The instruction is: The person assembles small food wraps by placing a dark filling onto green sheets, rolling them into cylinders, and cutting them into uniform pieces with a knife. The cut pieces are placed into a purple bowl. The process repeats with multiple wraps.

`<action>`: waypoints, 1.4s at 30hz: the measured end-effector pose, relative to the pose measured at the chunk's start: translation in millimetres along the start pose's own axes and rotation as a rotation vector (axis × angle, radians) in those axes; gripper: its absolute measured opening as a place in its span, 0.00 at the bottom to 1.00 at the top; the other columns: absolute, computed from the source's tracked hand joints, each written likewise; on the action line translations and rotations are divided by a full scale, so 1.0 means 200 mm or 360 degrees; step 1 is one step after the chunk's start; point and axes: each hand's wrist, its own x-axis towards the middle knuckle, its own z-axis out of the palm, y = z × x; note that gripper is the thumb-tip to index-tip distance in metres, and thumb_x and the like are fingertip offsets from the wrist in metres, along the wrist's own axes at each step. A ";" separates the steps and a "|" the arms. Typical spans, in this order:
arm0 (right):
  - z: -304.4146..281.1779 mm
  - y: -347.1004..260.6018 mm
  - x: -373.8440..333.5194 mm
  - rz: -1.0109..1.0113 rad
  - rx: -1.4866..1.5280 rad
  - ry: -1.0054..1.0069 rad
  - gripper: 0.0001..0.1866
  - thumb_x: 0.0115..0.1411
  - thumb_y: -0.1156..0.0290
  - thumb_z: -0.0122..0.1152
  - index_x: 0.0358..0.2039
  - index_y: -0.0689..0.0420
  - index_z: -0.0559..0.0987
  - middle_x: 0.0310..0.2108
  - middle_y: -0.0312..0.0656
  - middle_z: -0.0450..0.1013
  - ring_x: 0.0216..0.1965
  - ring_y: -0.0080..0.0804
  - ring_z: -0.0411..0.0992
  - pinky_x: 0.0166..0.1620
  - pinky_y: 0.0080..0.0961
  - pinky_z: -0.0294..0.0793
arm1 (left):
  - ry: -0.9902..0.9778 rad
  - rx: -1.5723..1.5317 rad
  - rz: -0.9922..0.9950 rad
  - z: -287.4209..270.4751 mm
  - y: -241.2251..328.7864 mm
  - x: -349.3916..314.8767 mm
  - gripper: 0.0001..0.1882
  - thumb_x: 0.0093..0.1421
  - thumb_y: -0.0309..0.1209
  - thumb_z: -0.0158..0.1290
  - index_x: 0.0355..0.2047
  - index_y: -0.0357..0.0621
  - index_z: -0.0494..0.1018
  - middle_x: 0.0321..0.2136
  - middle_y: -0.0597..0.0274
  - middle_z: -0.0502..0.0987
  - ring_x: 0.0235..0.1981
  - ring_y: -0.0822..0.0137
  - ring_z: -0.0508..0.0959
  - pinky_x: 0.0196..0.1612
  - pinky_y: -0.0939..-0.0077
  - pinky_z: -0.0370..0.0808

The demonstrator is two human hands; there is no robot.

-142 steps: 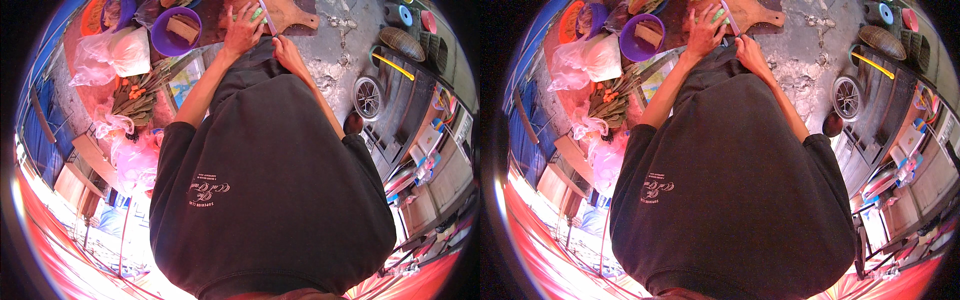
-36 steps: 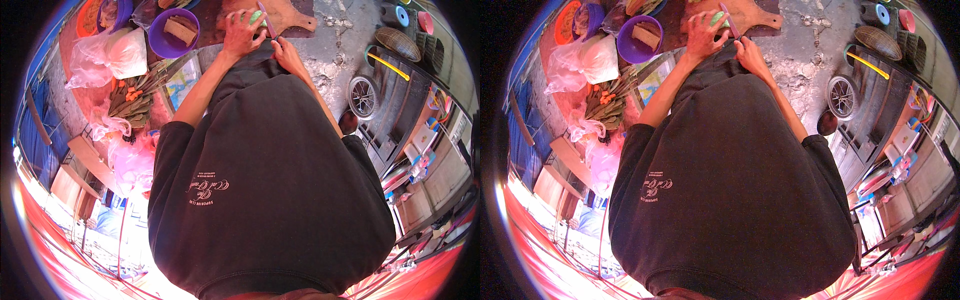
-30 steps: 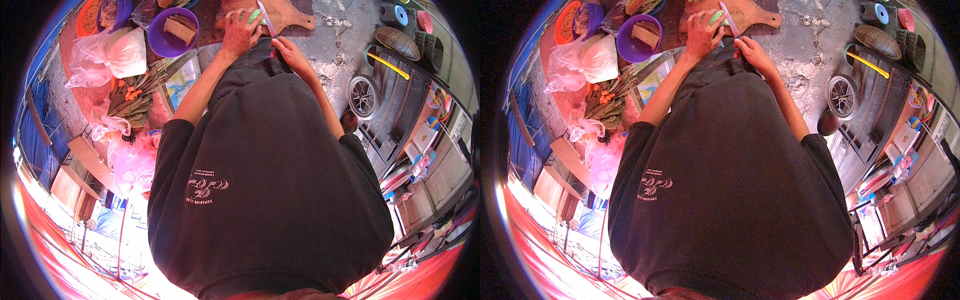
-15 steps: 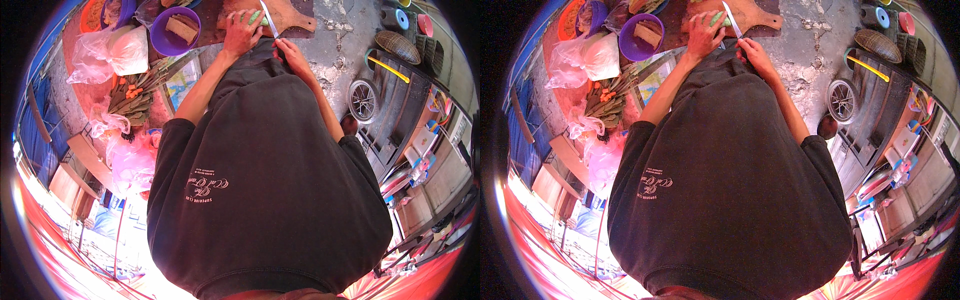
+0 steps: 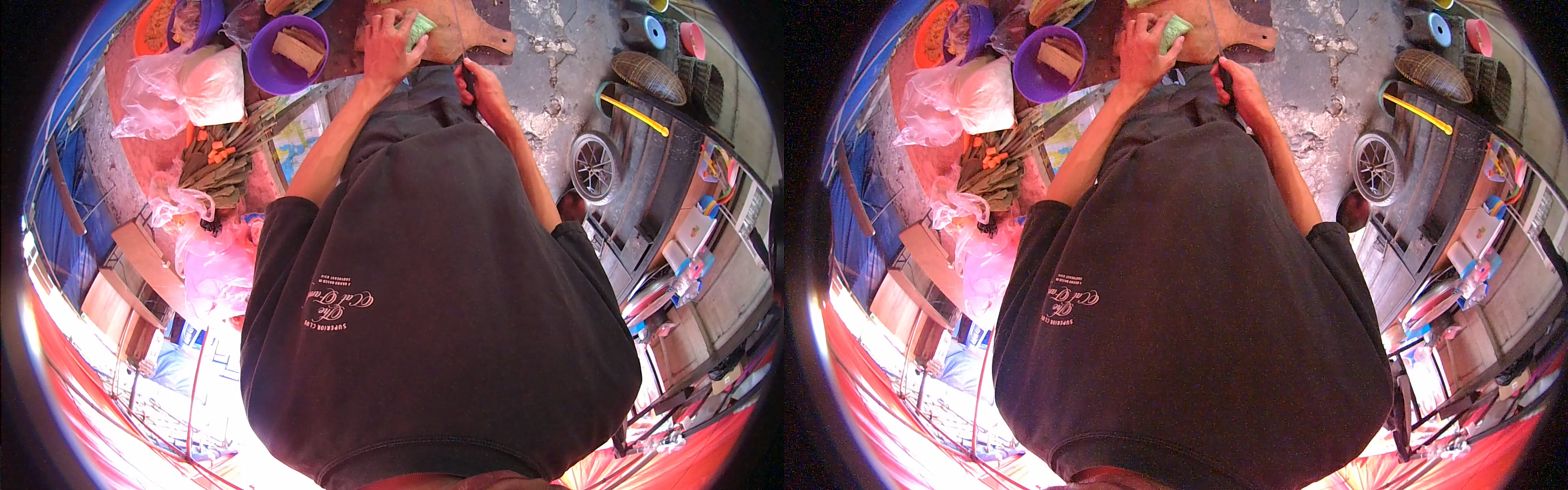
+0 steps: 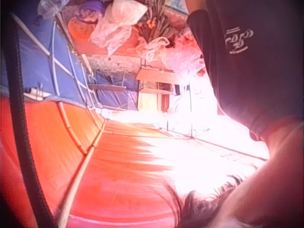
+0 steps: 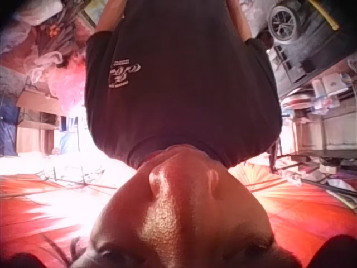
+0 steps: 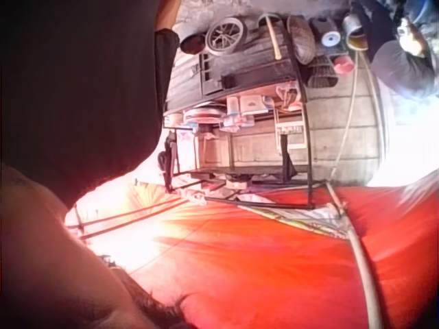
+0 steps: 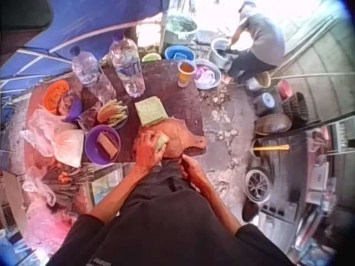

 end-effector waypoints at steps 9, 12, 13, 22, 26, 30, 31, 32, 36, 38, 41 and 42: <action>0.05 -0.03 -0.04 -0.0069 -0.0399 0.0186 0.20 0.78 0.52 0.54 0.37 0.56 0.78 0.25 0.30 0.69 0.21 0.18 0.65 0.25 0.21 0.62 | -0.0326 -0.0260 -0.0559 -0.15 0.07 0.08 0.34 0.60 0.42 0.66 0.65 0.51 0.72 0.52 0.48 0.72 0.57 0.45 0.76 0.56 0.48 0.75; 0.06 -0.03 -0.04 -0.0099 -0.0443 0.0208 0.20 0.78 0.52 0.55 0.37 0.57 0.78 0.25 0.30 0.69 0.22 0.17 0.65 0.25 0.20 0.62 | -0.0515 -0.0426 -0.0605 -0.15 -0.06 0.05 0.31 0.63 0.41 0.65 0.64 0.48 0.73 0.52 0.48 0.74 0.52 0.48 0.78 0.55 0.50 0.75; 0.07 -0.03 -0.04 -0.0100 -0.0442 0.0207 0.20 0.78 0.52 0.55 0.37 0.57 0.78 0.25 0.30 0.69 0.22 0.17 0.65 0.25 0.20 0.62 | -0.0473 -0.0483 -0.0534 -0.14 -0.11 0.05 0.32 0.64 0.42 0.65 0.65 0.49 0.72 0.50 0.49 0.74 0.46 0.50 0.80 0.51 0.51 0.78; 0.06 -0.02 -0.04 -0.0086 -0.0448 0.0233 0.20 0.79 0.53 0.54 0.39 0.57 0.79 0.25 0.29 0.69 0.22 0.17 0.64 0.27 0.19 0.62 | -0.0514 -0.0580 -0.0236 -0.09 -0.28 0.05 0.33 0.62 0.30 0.58 0.69 0.53 0.69 0.51 0.47 0.73 0.43 0.49 0.83 0.55 0.55 0.81; 0.05 -0.02 -0.04 -0.0101 -0.0467 0.0247 0.20 0.79 0.53 0.54 0.39 0.57 0.79 0.25 0.29 0.69 0.22 0.17 0.64 0.27 0.19 0.63 | -0.0432 -0.0301 0.0205 -0.14 -0.27 0.06 0.41 0.54 0.23 0.56 0.71 0.58 0.68 0.56 0.48 0.71 0.56 0.45 0.78 0.63 0.53 0.76; 0.05 -0.02 -0.04 -0.0134 -0.0461 0.0247 0.21 0.78 0.51 0.55 0.37 0.57 0.79 0.25 0.30 0.69 0.23 0.18 0.65 0.26 0.21 0.63 | -0.0615 -0.0382 0.0209 -0.18 -0.26 0.03 0.47 0.50 0.25 0.62 0.73 0.65 0.68 0.66 0.52 0.67 0.68 0.46 0.68 0.69 0.44 0.68; 0.05 -0.02 -0.04 -0.0133 -0.0455 0.0248 0.21 0.78 0.51 0.55 0.37 0.57 0.79 0.25 0.30 0.69 0.22 0.18 0.65 0.26 0.21 0.63 | -0.0544 -0.0319 0.0289 -0.18 -0.26 0.02 0.48 0.50 0.25 0.62 0.73 0.66 0.66 0.69 0.53 0.65 0.69 0.47 0.67 0.69 0.45 0.68; 0.05 -0.02 -0.04 -0.0130 -0.0454 0.0259 0.21 0.78 0.51 0.55 0.37 0.57 0.79 0.25 0.30 0.69 0.22 0.18 0.65 0.26 0.21 0.63 | -0.0477 -0.0247 0.0378 -0.18 -0.26 0.01 0.50 0.49 0.25 0.62 0.74 0.68 0.65 0.72 0.54 0.62 0.71 0.47 0.65 0.68 0.46 0.69; 0.06 -0.02 -0.05 -0.0111 -0.0466 0.0256 0.20 0.79 0.52 0.53 0.39 0.57 0.78 0.25 0.29 0.68 0.22 0.17 0.64 0.27 0.20 0.63 | -0.0611 -0.0211 0.0414 -0.18 -0.28 0.01 0.50 0.49 0.29 0.66 0.74 0.70 0.65 0.75 0.59 0.61 0.73 0.49 0.63 0.69 0.44 0.66; 0.07 -0.02 -0.05 -0.0097 -0.0473 0.0271 0.20 0.79 0.52 0.53 0.38 0.57 0.78 0.26 0.29 0.68 0.22 0.17 0.64 0.27 0.20 0.63 | -0.0638 -0.0194 0.0406 -0.18 -0.28 0.02 0.49 0.50 0.32 0.68 0.74 0.70 0.65 0.73 0.60 0.63 0.72 0.49 0.64 0.69 0.45 0.65; 0.07 -0.03 -0.05 -0.0104 -0.0478 0.0266 0.20 0.79 0.52 0.53 0.39 0.57 0.78 0.26 0.29 0.68 0.22 0.17 0.64 0.27 0.20 0.63 | -0.0615 -0.0159 0.0347 -0.16 -0.26 0.02 0.48 0.51 0.39 0.70 0.74 0.70 0.66 0.70 0.59 0.66 0.70 0.51 0.65 0.68 0.47 0.65; 0.08 -0.03 -0.05 -0.0111 -0.0460 0.0261 0.20 0.79 0.52 0.53 0.39 0.57 0.78 0.26 0.29 0.68 0.22 0.17 0.64 0.27 0.20 0.63 | -0.0522 -0.0156 0.0344 -0.15 -0.24 0.02 0.47 0.51 0.42 0.71 0.73 0.68 0.67 0.68 0.59 0.68 0.68 0.51 0.67 0.67 0.47 0.65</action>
